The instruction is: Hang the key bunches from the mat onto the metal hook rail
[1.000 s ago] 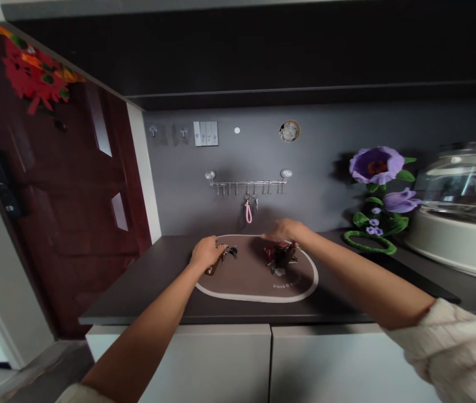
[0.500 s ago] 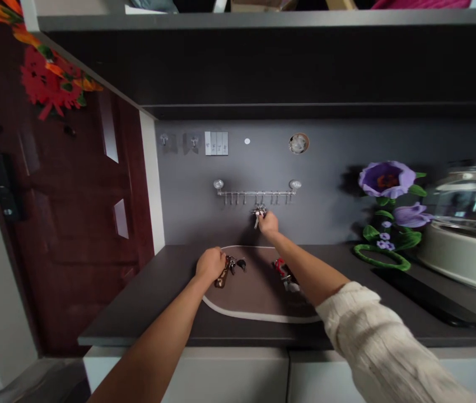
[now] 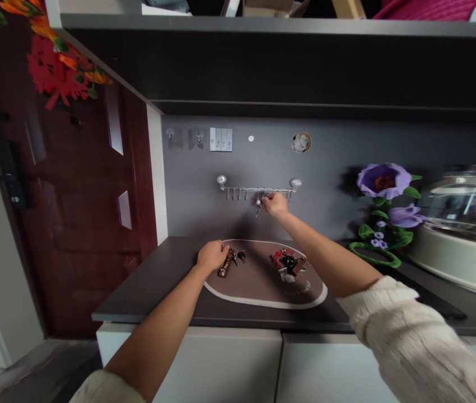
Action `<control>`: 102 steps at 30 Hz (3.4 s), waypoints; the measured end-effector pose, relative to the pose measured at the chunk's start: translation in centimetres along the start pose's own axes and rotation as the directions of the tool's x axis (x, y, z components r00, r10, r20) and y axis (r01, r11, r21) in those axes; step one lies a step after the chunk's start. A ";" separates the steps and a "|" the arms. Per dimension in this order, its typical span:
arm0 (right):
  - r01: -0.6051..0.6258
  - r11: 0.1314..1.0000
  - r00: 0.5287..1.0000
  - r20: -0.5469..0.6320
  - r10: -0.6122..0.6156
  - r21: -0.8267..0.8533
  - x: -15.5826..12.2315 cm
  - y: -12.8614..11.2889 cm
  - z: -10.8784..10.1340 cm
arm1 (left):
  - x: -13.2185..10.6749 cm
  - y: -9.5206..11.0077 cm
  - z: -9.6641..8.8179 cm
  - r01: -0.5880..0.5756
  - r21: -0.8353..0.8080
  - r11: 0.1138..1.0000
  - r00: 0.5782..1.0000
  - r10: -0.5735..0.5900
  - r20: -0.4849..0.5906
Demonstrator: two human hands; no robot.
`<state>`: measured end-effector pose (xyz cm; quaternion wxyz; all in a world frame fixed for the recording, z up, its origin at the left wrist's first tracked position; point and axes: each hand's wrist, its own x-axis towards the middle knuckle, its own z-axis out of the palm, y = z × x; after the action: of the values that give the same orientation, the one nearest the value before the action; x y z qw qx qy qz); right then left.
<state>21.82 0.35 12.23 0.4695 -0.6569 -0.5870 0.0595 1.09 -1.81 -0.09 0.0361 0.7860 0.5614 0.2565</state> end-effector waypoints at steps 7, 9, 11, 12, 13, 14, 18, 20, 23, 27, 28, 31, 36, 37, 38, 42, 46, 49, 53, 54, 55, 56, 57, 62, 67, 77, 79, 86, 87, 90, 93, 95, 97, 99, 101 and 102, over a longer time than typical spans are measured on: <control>0.035 0.977 0.939 0.342 0.039 -0.209 -8.3 3.1 2.4 | -1.0 -0.2 -0.6 0.098 -0.027 0.995 0.994 -0.099 -0.054; 0.143 0.941 0.922 0.387 -0.014 -0.306 -9.5 3.1 1.8 | -1.3 -0.2 -0.6 0.084 -0.085 0.993 0.990 -0.093 -0.110; 0.230 0.913 0.893 0.447 -0.060 -0.338 -10.1 2.5 0.6 | -1.7 -0.2 -0.7 0.051 -0.185 0.981 0.984 -0.080 -0.156; 0.250 0.918 0.868 0.491 -0.072 -0.308 -10.3 2.0 -0.2 | -1.9 -0.1 -0.8 0.032 -0.254 0.967 0.983 -0.076 -0.165; 0.271 0.935 0.821 0.563 -0.100 -0.230 -10.5 1.5 -1.1 | -2.1 0.1 -1.2 0.009 -0.334 0.943 0.986 -0.065 -0.156; 0.269 0.954 0.760 0.638 -0.126 -0.133 -10.6 0.9 -2.0 | -2.3 0.4 -1.6 -0.020 -0.420 0.907 0.992 -0.036 -0.125; -0.039 0.970 0.542 0.820 -0.181 0.239 -10.9 -0.4 -5.2 | -3.0 2.4 -5.1 -0.104 -0.726 0.680 0.972 0.224 0.072; -0.198 0.892 0.581 0.782 -0.227 0.406 -11.0 -0.2 -5.9 | -3.1 3.6 -6.9 -0.095 -0.841 0.532 0.948 0.305 0.086; -0.314 0.772 0.697 0.686 -0.207 0.552 -11.3 1.2 -5.7 | -3.0 4.5 -8.2 0.036 -0.921 0.389 0.933 0.318 0.170; -0.378 0.711 0.756 0.641 -0.132 0.592 -12.3 4.0 -4.2 | -2.9 3.7 -6.6 0.207 -0.870 0.448 0.926 0.196 0.322; -0.396 0.708 0.752 0.649 -0.115 0.584 -12.7 4.6 -3.9 | -3.0 3.3 -5.9 0.237 -0.851 0.468 0.920 0.173 0.351; -0.429 0.697 0.741 0.665 -0.093 0.575 -13.4 5.8 -3.1 | -3.3 2.3 -4.2 0.276 -0.828 0.488 0.911 0.143 0.388; -0.442 0.658 0.739 0.663 -0.118 0.610 -13.1 5.5 -3.1 | -3.2 2.0 -4.1 0.268 -0.838 0.475 0.908 0.167 0.385; -0.439 0.661 0.740 0.662 -0.118 0.609 -12.9 5.2 -3.1 | -3.0 2.1 -4.4 0.258 -0.843 0.473 0.913 0.166 0.372; -0.434 0.667 0.742 0.661 -0.116 0.605 -12.7 4.8 -3.1 | -2.7 2.1 -4.7 0.246 -0.846 0.474 0.921 0.157 0.356; -0.398 0.699 0.737 0.661 -0.141 0.594 -11.6 3.3 -2.5 | -1.5 1.8 -5.3 0.144 -0.862 0.485 0.965 0.124 0.231; -0.321 0.712 0.796 0.585 -0.154 0.625 -10.4 2.3 -0.2 | -0.3 0.8 -4.8 -0.012 -0.828 0.561 0.997 0.071 0.034; -0.318 0.699 0.857 0.510 -0.078 0.640 -9.6 1.7 2.4 | 0.7 -0.1 -3.9 -0.089 -0.690 0.718 0.995 0.038 -0.089; -0.341 0.735 0.903 0.421 0.083 0.586 -9.1 1.1 5.8 | 1.6 -1.4 -2.1 -0.117 -0.493 0.862 0.975 0.004 -0.224; -0.335 0.753 0.910 0.402 0.103 0.566 -9.1 1.1 6.5 | 1.7 -1.6 -1.6 -0.117 -0.468 0.876 0.969 -0.003 -0.247; -0.321 0.774 0.917 0.382 0.110 0.547 -9.1 1.1 7.3 | 1.8 -1.9 -1.1 -0.116 -0.457 0.882 0.964 -0.010 -0.265; -0.296 0.797 0.926 0.363 0.104 0.527 -9.1 1.2 7.9 | 1.8 -2.1 -0.6 -0.114 -0.455 0.883 0.962 -0.016 -0.273; -0.262 0.822 0.936 0.341 0.088 0.507 -9.1 1.3 8.5 | 1.7 -2.3 -0.2 -0.110 -0.459 0.882 0.963 -0.020 -0.269; -0.050 0.939 0.961 0.273 -0.047 0.341 -9.3 2.6 9.8 | 1.5 -2.9 0.5 -0.095 -0.491 0.866 0.989 0.028 -0.142; 0.063 0.978 0.952 0.283 -0.119 0.197 -9.2 3.5 9.8 | 1.2 -3.1 0.2 -0.062 -0.441 0.895 0.998 0.051 -0.035; 0.161 0.985 0.938 0.302 -0.171 0.057 -9.4 3.9 10.2 | 0.9 -3.1 0.5 -0.107 -0.344 0.933 0.993 0.121 0.018; 0.163 0.986 0.943 0.288 -0.169 0.044 -9.5 3.9 10.2 | 0.9 -3.1 0.4 -0.104 -0.341 0.934 0.993 0.114 0.008; 0.147 0.988 0.955 0.252 -0.155 0.051 -9.5 3.9 10.0 | 0.9 -3.1 0.3 -0.057 -0.441 0.896 0.997 0.029 -0.069; 0.152 0.987 0.955 0.251 -0.160 0.051 -9.6 3.8 10.0 | 1.0 -3.1 0.2 -0.051 -0.466 0.883 0.997 0.018 -0.074; 0.160 0.986 0.953 0.251 -0.169 0.056 -9.7 3.6 9.8 | 1.0 -3.1 0.1 -0.042 -0.537 0.843 0.996 -0.004 -0.085; 0.154 0.987 0.952 0.260 -0.163 0.055 -9.9 3.5 9.7 | 1.0 -3.0 -0.2 -0.043 -0.596 0.802 0.995 -0.020 -0.099; 0.156 0.986 0.951 0.264 -0.164 0.053 -9.9 3.4 9.6 | 1.0 -2.8 -0.3 -0.039 -0.635 0.772 0.993 -0.038 -0.108; 0.163 0.985 0.950 0.259 -0.172 0.055 -9.9 3.3 9.6 | 0.9 -2.6 -0.5 -0.031 -0.680 0.733 0.992 -0.062 -0.112; 0.170 0.983 0.951 0.252 -0.181 0.062 -10.0 3.2 9.6 | 0.9 -2.6 -0.6 -0.029 -0.735 0.677 0.991 -0.078 -0.110; 0.176 0.981 0.951 0.244 -0.189 0.077 -10.1 3.1 9.6 | 1.0 -2.5 -0.6 -0.029 -0.792 0.610 0.991 -0.086 -0.103; 0.177 0.981 0.952 0.239 -0.192 0.083 -10.1 3.1 9.6 | 1.1 -2.5 -0.6 -0.024 -0.817 0.576 0.991 -0.093 -0.095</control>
<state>14.94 -2.37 0.06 0.4163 -0.5720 -0.6975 0.1143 -1.12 -0.06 -0.07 0.3629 0.6520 0.3967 0.5347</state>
